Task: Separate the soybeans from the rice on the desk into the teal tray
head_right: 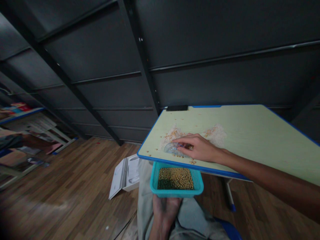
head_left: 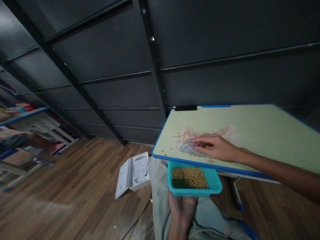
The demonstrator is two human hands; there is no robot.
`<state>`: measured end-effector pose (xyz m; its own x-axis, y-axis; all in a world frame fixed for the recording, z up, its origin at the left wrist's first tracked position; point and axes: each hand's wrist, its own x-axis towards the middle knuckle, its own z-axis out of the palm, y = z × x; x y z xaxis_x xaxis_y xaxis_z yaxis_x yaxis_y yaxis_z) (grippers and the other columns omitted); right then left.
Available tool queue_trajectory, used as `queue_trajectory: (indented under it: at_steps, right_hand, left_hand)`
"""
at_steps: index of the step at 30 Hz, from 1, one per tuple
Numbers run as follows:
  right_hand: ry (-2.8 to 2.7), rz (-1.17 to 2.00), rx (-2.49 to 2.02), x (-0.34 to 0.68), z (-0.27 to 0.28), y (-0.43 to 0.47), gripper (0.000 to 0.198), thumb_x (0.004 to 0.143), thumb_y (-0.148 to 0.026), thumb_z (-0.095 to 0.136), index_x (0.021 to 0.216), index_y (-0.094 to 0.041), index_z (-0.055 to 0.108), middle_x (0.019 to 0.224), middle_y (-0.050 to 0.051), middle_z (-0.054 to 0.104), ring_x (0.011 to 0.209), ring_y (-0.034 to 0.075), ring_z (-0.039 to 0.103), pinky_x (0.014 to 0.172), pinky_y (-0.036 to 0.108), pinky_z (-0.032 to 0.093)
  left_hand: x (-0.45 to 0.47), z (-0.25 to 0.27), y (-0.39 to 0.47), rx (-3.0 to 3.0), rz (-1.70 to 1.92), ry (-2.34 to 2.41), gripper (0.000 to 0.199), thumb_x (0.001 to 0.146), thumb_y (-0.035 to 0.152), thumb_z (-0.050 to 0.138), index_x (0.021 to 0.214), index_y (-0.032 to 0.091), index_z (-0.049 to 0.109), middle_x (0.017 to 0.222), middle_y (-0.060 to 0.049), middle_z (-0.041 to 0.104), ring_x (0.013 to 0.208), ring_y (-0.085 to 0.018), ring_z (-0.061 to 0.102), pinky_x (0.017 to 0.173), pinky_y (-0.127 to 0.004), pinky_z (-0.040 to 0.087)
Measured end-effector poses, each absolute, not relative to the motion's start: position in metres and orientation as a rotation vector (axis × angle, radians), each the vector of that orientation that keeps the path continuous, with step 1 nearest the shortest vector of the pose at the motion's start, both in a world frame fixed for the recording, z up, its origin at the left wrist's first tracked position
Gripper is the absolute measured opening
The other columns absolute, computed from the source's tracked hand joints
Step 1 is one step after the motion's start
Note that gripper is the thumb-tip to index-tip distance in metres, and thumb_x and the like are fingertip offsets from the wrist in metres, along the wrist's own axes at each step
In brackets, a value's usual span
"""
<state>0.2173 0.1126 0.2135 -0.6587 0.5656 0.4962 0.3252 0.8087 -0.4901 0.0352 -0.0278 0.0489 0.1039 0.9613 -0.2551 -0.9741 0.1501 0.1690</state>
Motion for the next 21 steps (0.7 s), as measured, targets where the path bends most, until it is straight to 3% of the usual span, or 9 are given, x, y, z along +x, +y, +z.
queue_trajectory:
  at_steps: [9, 21]
  right_hand:
    - [-2.352, 0.482, -0.598, 0.217, 0.212, 0.112, 0.034, 0.098, -0.031, 0.064, 0.129, -0.022, 0.072, 0.088, 0.005, 0.076, 0.076, 0.015, 0.070, 0.073, 0.030, 0.056]
    - [-2.368, 0.510, -0.503, 0.215, 0.213, 0.109, 0.031, 0.097, -0.030, 0.066, 0.126, -0.023, 0.074, 0.094, 0.005, 0.080, 0.076, 0.016, 0.072, 0.077, 0.033, 0.058]
  left_hand:
    - [0.034, 0.047, -0.029, -0.040, 1.422, 0.306, 0.036, 0.101, 0.033, 0.047, 0.123, 0.026, 0.075, 0.130, -0.010, 0.074, 0.133, -0.033, 0.059, 0.116, -0.062, 0.038]
    - [0.036, 0.049, -0.027, 0.007, 1.419, 0.284, 0.039, 0.102, 0.031, 0.044, 0.131, 0.029, 0.070, 0.133, -0.008, 0.072, 0.134, -0.032, 0.059, 0.117, -0.060, 0.037]
